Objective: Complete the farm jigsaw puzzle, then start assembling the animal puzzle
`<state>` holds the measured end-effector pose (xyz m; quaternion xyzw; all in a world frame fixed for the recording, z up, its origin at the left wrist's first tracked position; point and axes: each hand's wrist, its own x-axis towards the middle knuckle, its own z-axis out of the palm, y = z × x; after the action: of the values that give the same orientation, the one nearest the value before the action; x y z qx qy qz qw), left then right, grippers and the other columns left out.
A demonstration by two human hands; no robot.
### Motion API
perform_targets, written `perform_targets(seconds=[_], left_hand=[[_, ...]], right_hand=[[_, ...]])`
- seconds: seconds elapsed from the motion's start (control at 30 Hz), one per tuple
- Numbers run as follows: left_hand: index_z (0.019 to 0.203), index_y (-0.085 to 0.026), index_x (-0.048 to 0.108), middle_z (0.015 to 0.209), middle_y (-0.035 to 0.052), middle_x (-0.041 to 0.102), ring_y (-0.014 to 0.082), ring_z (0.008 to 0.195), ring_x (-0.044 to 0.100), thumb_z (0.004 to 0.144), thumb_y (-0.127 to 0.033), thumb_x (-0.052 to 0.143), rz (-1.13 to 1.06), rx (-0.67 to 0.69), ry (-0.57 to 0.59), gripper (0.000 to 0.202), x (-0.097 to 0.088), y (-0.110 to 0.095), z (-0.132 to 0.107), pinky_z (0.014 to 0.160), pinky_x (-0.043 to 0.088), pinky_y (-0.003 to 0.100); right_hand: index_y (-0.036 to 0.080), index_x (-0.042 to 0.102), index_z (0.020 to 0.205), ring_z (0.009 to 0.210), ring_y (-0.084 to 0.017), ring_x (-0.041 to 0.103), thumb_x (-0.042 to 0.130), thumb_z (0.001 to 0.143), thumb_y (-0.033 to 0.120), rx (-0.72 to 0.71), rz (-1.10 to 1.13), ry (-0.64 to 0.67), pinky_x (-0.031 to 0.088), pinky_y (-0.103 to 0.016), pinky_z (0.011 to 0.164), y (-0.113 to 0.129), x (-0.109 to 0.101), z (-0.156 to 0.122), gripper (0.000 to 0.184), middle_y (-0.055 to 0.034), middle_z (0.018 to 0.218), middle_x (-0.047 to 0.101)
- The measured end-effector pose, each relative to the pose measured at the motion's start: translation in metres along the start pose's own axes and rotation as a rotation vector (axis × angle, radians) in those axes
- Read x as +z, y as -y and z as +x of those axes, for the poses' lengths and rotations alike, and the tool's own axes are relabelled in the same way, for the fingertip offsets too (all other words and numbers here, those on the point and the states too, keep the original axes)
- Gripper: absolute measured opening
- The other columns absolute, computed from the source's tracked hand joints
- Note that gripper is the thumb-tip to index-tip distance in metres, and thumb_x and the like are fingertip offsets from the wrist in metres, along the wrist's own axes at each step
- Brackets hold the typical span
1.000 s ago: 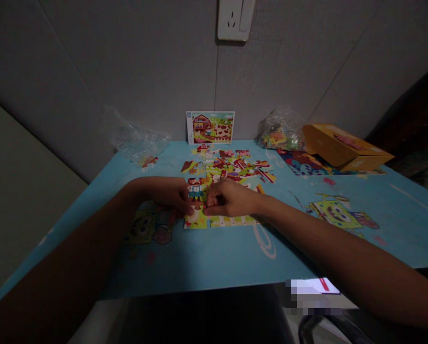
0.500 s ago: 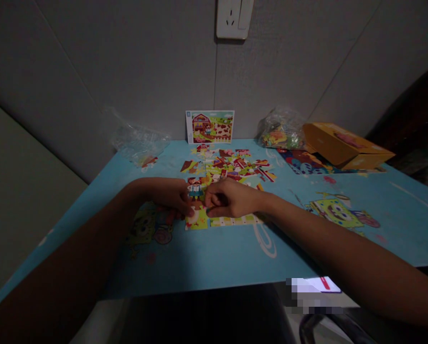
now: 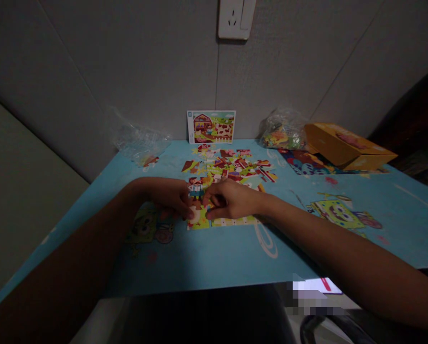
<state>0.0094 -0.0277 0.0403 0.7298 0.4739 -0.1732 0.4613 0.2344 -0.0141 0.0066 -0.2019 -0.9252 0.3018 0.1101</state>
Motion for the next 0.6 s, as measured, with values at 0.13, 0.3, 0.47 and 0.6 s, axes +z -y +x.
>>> perform_targets(seconds=[0.13, 0.3, 0.47, 0.6], left_hand=[[0.052, -0.017, 0.058, 0.042, -0.0005, 0.050, 0.0096, 0.038, 0.040, 0.080, -0.055, 0.062, -0.059, 0.093, -0.436, 0.047, -0.006, 0.010, 0.011, 0.040, 0.029, 0.022], [0.089, -0.016, 0.076, 0.069, 0.0040, 0.069, 0.0144, 0.058, 0.056, 0.083, -0.042, 0.060, 0.060, 0.058, -0.995, 0.031, -0.013, 0.025, 0.030, 0.056, 0.037, 0.023], [0.107, -0.020, 0.078, 0.069, 0.0055, 0.070, 0.0201, 0.061, 0.056, 0.083, -0.038, 0.059, 0.188, -0.051, -1.020, 0.036, -0.014, 0.030, 0.030, 0.060, 0.036, 0.028], [0.107, -0.018, 0.078, 0.067, 0.0068, 0.070, 0.0216, 0.064, 0.058, 0.082, -0.042, 0.061, 0.205, -0.090, -1.080, 0.039, -0.014, 0.032, 0.028, 0.064, 0.038, 0.029]], right_hand=[[0.014, 0.069, 0.095, 0.055, -0.010, 0.049, 0.074, 0.076, 0.021, 0.005, 0.002, 0.004, 0.034, -0.024, 0.060, 0.000, 0.000, 0.000, 0.020, 0.0064, 0.059, 0.052], [0.013, 0.069, 0.094, 0.055, -0.010, 0.049, 0.072, 0.075, 0.016, -0.004, -0.003, 0.007, 0.034, -0.024, 0.061, -0.001, 0.000, 0.001, 0.019, 0.0065, 0.058, 0.051], [0.013, 0.068, 0.095, 0.055, -0.012, 0.048, 0.069, 0.074, 0.016, 0.019, -0.120, -0.024, 0.033, -0.025, 0.061, -0.009, -0.007, -0.002, 0.021, 0.0040, 0.059, 0.055], [0.014, 0.066, 0.093, 0.054, -0.012, 0.044, 0.065, 0.073, 0.013, 0.126, -0.231, -0.086, 0.029, -0.026, 0.059, -0.014, -0.017, -0.006, 0.020, 0.0025, 0.061, 0.056]])
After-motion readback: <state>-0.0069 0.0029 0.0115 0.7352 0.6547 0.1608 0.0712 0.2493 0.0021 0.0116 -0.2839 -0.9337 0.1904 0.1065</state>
